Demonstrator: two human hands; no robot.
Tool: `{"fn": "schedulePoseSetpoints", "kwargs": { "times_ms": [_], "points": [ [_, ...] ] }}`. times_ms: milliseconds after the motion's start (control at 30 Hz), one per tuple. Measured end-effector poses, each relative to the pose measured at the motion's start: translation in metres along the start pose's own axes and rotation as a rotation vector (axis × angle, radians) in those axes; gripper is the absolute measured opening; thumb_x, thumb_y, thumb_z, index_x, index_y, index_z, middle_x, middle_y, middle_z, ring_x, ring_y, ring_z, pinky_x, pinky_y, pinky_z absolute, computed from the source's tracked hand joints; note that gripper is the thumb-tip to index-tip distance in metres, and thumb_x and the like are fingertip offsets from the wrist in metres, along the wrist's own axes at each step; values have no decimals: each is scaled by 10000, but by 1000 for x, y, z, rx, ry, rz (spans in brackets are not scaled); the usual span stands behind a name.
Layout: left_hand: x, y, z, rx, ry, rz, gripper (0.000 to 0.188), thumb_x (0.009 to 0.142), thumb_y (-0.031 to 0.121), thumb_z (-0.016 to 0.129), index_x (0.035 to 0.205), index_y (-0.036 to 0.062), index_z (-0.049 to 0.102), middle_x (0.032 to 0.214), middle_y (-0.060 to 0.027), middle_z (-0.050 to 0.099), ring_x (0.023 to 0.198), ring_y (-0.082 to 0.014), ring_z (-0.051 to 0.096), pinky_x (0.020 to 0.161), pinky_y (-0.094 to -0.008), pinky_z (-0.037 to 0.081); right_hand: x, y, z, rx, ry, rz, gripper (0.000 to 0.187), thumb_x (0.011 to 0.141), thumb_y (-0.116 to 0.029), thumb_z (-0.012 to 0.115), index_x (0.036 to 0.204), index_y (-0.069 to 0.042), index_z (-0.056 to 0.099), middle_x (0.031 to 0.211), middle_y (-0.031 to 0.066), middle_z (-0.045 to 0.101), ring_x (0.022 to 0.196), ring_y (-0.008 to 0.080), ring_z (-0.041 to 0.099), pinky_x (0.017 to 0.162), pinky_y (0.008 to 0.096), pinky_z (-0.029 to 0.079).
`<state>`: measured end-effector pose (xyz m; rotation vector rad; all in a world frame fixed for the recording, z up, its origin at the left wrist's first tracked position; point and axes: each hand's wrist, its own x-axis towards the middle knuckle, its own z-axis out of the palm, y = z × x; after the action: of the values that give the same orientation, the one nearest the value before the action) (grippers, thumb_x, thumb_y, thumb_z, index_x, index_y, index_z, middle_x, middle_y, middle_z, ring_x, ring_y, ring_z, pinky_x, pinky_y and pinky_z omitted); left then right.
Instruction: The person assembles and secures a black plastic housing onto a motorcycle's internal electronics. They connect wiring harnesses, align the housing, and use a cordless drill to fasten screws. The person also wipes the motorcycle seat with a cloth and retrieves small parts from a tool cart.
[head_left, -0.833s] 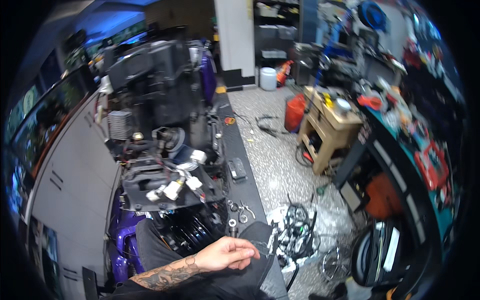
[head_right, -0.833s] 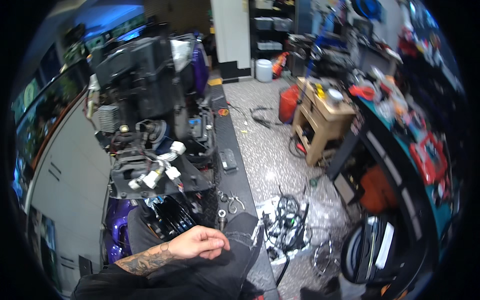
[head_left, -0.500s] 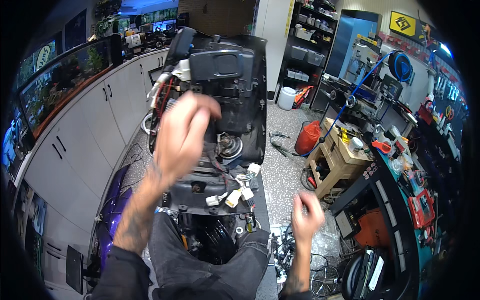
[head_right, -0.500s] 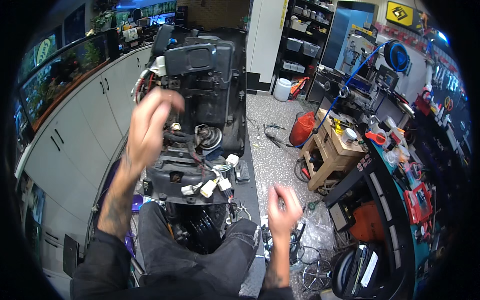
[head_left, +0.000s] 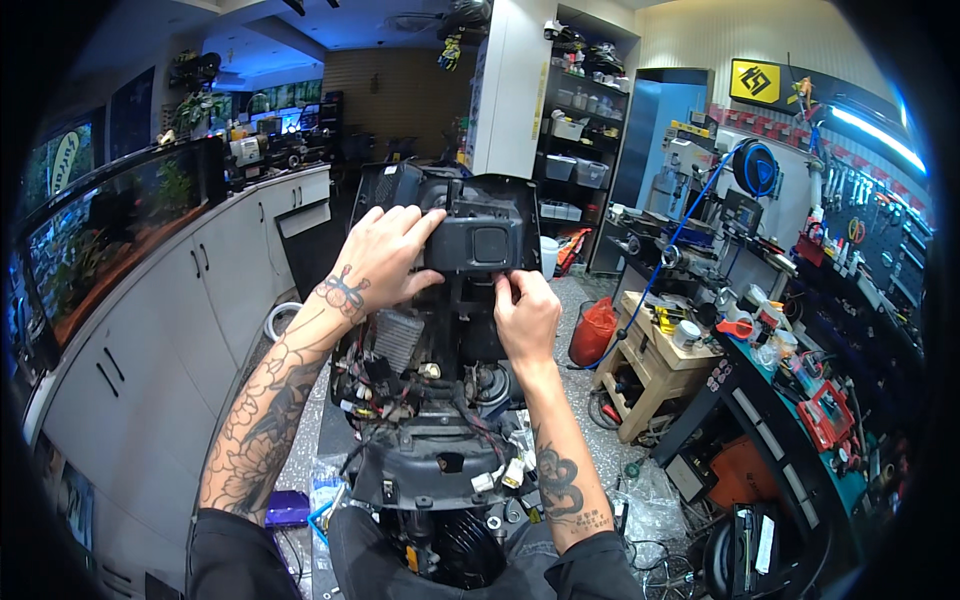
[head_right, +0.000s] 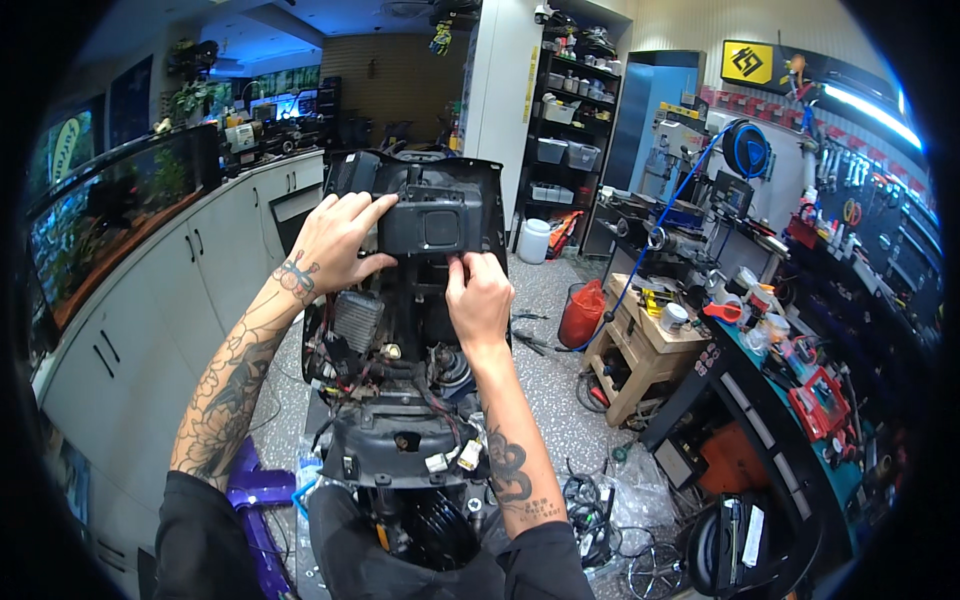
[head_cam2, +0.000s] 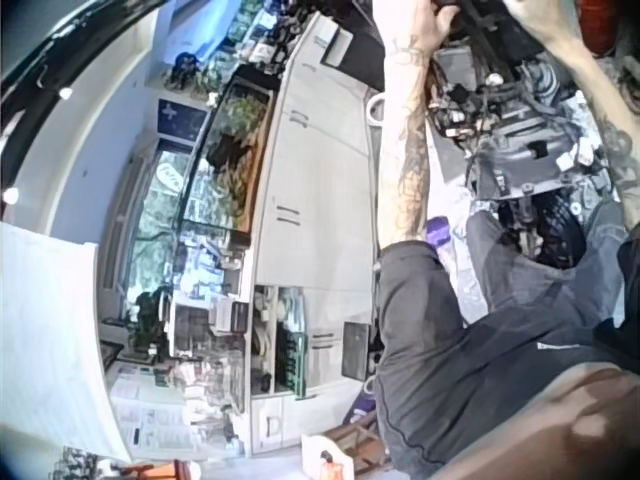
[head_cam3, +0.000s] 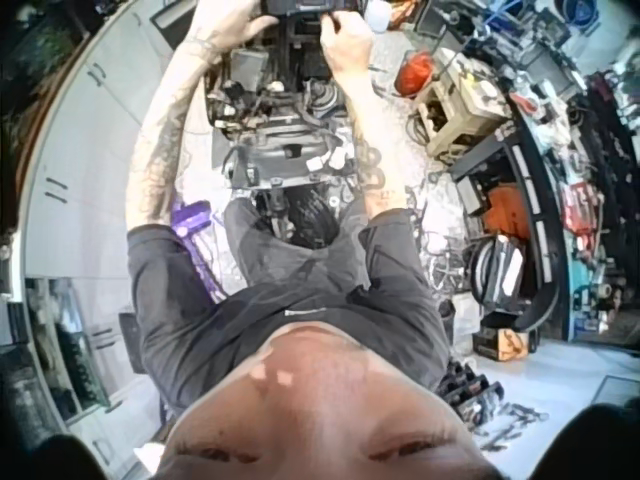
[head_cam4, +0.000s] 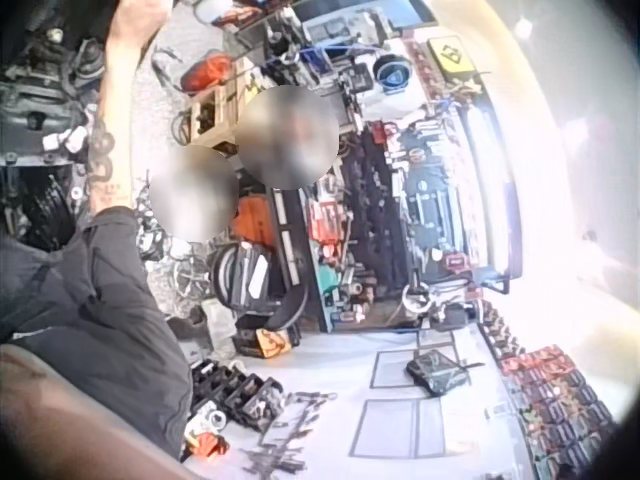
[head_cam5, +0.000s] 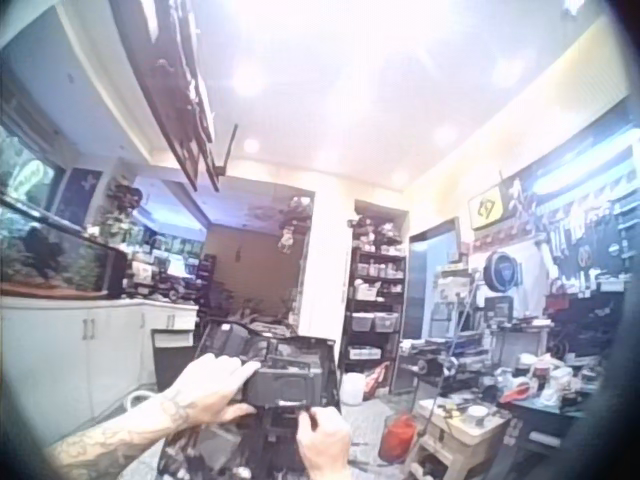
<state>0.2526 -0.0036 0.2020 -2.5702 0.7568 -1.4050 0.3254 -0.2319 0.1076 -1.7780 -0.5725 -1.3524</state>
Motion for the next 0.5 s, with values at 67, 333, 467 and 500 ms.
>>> {"fn": "schedulePoseSetpoints", "kwargs": {
  "times_ms": [67, 333, 467, 500],
  "points": [
    [3, -12, 3, -58, 46, 6, 827, 721, 436, 957, 1374, 21, 664, 1087, -92, 657, 1044, -272, 657, 938, -414, 509, -2, -3, 3, 5, 11, 53, 147, 952, -108, 806, 932, 27, 752, 830, 159, 708, 664, 311, 697, 633, 419, 538],
    [18, -39, 16, -201, 146, 177, 801, 662, 437, 984, 1294, 26, 715, 999, -94, 625, 936, -283, 635, 851, -417, 504, -6, -28, 12, 33, 106, 225, 62, 947, -22, 767, 931, 26, 732, 845, 113, 681, 606, 215, 673, 574, 354, 515],
    [23, -44, 17, -242, 169, 210, 804, 650, 448, 988, 1288, 35, 723, 980, -87, 624, 921, -282, 639, 849, -414, 506, -9, -35, 20, 19, 173, 308, 66, 945, -22, 770, 957, 37, 744, 857, 104, 690, 588, 192, 635, 577, 342, 504],
    [24, -46, 17, -248, 162, 214, 805, 648, 449, 989, 1287, 35, 724, 977, -86, 623, 919, -282, 638, 844, -415, 506, -10, -37, 22, 21, 196, 322, 67, 945, -21, 769, 963, 40, 746, 856, 103, 688, 585, 191, 630, 578, 342, 503]
  ]
}}
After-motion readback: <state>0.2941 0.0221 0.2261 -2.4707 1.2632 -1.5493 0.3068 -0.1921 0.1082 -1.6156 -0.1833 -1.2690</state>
